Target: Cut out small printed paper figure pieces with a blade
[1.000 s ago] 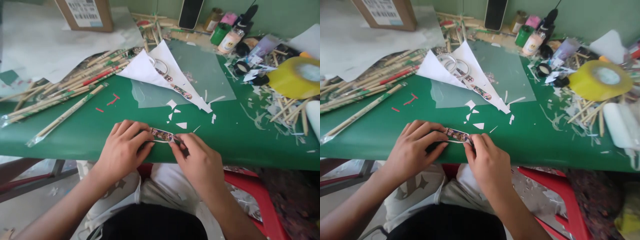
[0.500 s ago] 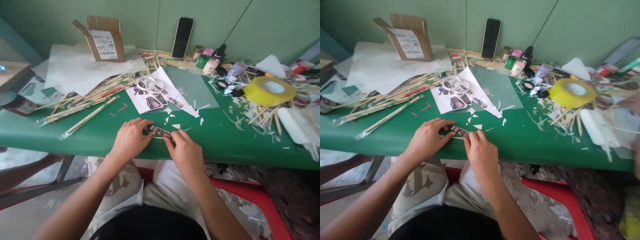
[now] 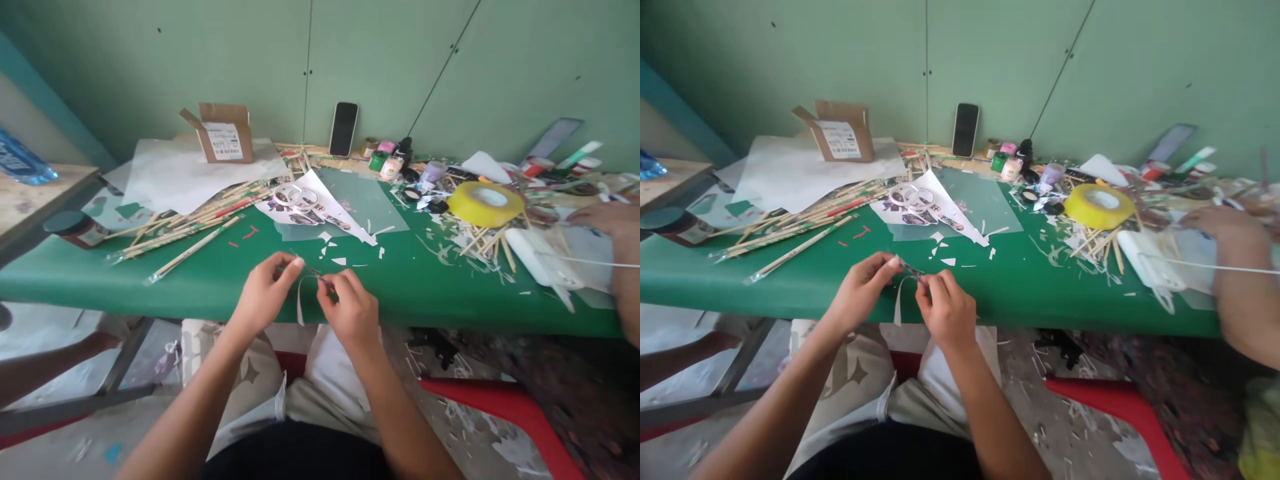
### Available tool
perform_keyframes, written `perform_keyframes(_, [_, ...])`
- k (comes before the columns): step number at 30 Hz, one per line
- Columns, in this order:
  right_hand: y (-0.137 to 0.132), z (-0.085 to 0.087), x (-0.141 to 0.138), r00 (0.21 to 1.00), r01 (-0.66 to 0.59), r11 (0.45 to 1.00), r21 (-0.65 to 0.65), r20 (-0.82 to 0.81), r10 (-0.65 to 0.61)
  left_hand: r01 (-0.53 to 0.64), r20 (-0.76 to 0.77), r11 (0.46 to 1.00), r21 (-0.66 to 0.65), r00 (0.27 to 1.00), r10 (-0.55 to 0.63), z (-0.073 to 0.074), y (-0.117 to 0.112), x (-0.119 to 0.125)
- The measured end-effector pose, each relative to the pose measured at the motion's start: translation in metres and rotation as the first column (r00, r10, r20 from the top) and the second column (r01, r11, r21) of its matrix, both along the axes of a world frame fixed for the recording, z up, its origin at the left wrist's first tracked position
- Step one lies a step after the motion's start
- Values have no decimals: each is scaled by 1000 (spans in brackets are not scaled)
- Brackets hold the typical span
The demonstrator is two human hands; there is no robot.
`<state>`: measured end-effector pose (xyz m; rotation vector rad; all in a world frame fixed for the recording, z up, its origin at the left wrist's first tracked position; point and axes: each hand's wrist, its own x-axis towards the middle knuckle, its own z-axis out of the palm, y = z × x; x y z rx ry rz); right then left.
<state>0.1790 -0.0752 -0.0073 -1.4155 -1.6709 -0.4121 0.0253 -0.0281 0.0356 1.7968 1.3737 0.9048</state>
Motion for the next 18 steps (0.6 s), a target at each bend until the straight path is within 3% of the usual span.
perform_keyframes(3, [-12, 3, -11, 997, -50, 996, 71, -46, 53, 58, 85, 997, -45, 995, -54, 10, -15, 4])
perform_keyframes(10, [-31, 11, -24, 968, -139, 984, 113, -195, 159, 44, 247, 993, -106, 969, -16, 20, -38, -1])
perform_keyframes(15, [-46, 33, -17, 881, -221, 975, -6, -431, 196, 40, 298, 992, -117, 955, -4, 29, -50, -6])
perform_keyframes(18, [-50, 45, -9, 798, -358, 923, -140, -560, 224, 55, 309, 991, -124, 951, -14, 34, -57, -7])
